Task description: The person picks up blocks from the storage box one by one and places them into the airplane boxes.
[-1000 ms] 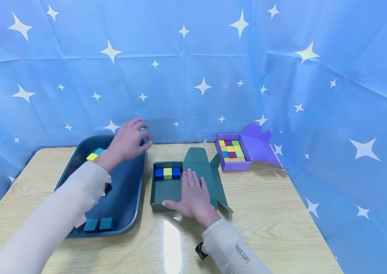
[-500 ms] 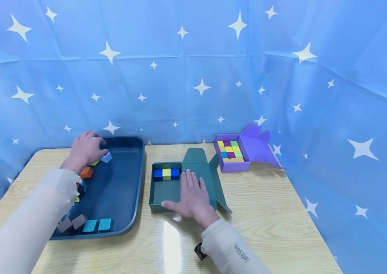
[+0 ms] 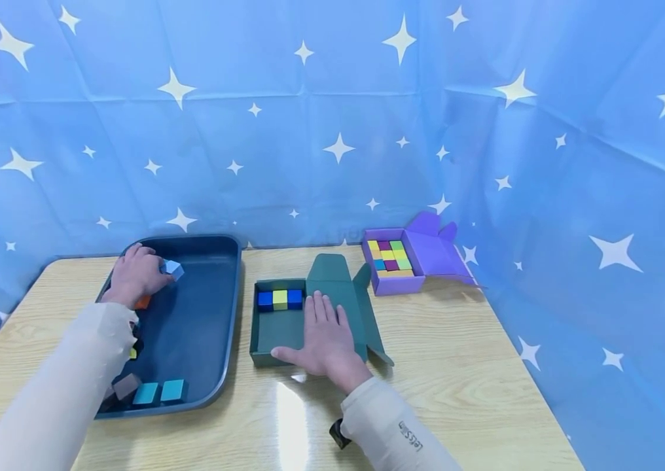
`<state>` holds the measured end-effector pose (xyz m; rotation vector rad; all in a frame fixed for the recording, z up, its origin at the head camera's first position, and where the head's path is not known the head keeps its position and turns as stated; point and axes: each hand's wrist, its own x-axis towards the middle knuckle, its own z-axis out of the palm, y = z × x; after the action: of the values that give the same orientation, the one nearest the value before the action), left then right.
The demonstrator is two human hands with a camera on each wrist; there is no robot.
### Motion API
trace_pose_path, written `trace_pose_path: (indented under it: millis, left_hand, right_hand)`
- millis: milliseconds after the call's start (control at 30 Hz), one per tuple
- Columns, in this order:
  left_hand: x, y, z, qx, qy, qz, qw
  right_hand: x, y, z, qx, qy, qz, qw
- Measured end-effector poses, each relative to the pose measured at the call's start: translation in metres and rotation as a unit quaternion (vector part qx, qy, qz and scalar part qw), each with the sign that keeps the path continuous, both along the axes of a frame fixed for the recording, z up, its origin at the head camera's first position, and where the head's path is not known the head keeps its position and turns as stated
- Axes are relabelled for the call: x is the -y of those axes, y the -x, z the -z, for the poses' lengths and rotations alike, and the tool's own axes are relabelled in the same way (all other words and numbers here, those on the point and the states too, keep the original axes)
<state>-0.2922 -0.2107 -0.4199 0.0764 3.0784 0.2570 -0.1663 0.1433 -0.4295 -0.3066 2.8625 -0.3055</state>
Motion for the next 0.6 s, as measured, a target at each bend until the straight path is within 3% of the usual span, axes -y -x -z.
trace_pose_path:
  millis: [300,600]
  left_hand:
    - [-0.002,0.005,0.010,-0.020,0.010,-0.006,0.9997]
    - [-0.002,0.005,0.014,-0.019,-0.011,-0.007,0.9997]
  right_hand:
    - [0.000,0.000,-0.001,0.001,-0.009,0.002,1.0000]
    - [0.001,0.000,-0.001,-0.002,-0.010,-0.001,0.9999]
